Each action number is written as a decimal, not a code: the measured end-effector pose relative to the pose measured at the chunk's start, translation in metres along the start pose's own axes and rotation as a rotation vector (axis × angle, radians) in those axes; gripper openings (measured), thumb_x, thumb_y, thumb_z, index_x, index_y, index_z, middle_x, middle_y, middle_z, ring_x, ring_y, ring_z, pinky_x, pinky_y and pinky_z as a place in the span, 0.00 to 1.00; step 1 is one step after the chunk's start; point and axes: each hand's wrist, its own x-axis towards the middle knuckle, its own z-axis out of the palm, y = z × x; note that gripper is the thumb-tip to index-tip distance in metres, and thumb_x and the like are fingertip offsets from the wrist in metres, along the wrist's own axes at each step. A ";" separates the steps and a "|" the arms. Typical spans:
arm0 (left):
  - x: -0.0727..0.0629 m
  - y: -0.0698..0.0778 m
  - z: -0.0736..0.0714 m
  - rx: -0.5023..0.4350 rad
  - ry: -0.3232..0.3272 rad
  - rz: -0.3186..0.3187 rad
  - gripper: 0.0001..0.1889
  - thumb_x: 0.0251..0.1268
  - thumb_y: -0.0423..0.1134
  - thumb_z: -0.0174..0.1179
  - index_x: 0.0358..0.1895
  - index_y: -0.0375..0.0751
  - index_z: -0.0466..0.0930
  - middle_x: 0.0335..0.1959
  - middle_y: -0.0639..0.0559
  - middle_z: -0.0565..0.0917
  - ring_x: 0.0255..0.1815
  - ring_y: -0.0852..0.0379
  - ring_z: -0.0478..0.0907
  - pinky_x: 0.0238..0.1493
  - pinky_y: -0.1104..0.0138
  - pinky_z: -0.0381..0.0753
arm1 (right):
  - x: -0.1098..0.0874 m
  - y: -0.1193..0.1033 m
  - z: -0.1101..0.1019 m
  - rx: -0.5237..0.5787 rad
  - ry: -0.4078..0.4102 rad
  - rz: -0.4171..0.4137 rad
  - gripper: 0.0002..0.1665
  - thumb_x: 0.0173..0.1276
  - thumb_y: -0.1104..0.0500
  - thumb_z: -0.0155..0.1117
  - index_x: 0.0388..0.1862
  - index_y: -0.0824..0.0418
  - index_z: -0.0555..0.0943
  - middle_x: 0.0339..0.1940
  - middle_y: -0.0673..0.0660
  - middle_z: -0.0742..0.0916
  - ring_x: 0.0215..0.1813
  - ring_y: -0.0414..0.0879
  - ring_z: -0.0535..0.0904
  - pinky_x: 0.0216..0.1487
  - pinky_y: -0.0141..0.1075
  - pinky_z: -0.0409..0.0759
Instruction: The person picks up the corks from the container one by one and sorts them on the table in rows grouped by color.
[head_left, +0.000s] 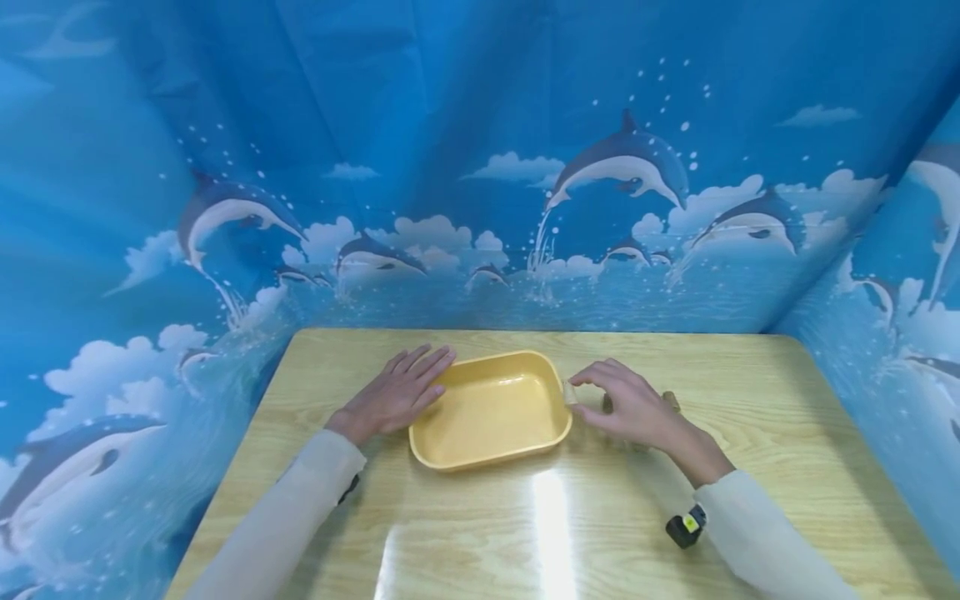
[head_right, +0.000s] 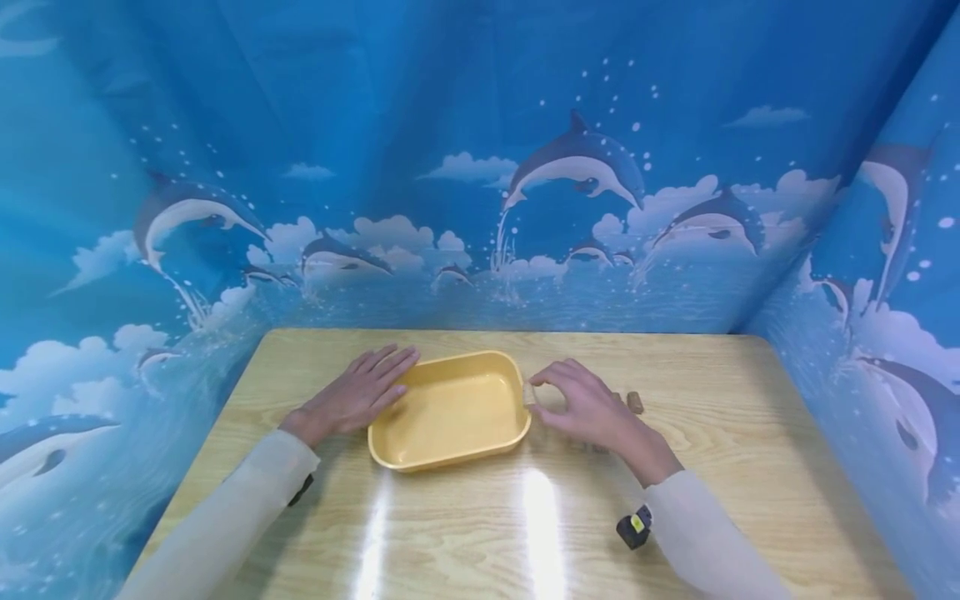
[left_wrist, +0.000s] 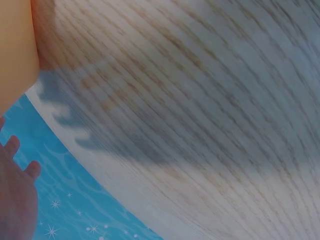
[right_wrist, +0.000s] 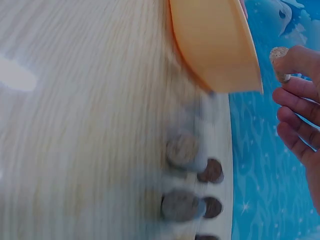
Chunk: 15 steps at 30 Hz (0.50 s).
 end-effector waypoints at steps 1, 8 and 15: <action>0.000 0.000 0.000 0.000 0.001 0.000 0.34 0.93 0.58 0.33 0.92 0.54 0.43 0.93 0.53 0.48 0.93 0.41 0.43 0.92 0.40 0.45 | -0.003 0.002 -0.001 -0.008 0.009 -0.002 0.23 0.71 0.53 0.78 0.62 0.57 0.87 0.58 0.54 0.91 0.60 0.53 0.85 0.61 0.58 0.88; 0.000 0.000 0.000 -0.006 -0.012 -0.013 0.34 0.93 0.60 0.32 0.92 0.55 0.42 0.93 0.53 0.47 0.94 0.42 0.42 0.92 0.41 0.44 | -0.026 0.016 -0.011 -0.040 0.035 0.036 0.22 0.70 0.56 0.79 0.61 0.56 0.88 0.56 0.52 0.91 0.57 0.52 0.85 0.54 0.51 0.88; 0.000 0.001 -0.001 -0.011 -0.014 -0.016 0.34 0.93 0.60 0.32 0.92 0.55 0.42 0.93 0.53 0.47 0.94 0.41 0.42 0.92 0.41 0.43 | -0.045 0.030 -0.018 -0.083 0.104 0.008 0.21 0.67 0.60 0.80 0.59 0.57 0.89 0.53 0.52 0.92 0.55 0.51 0.86 0.50 0.51 0.89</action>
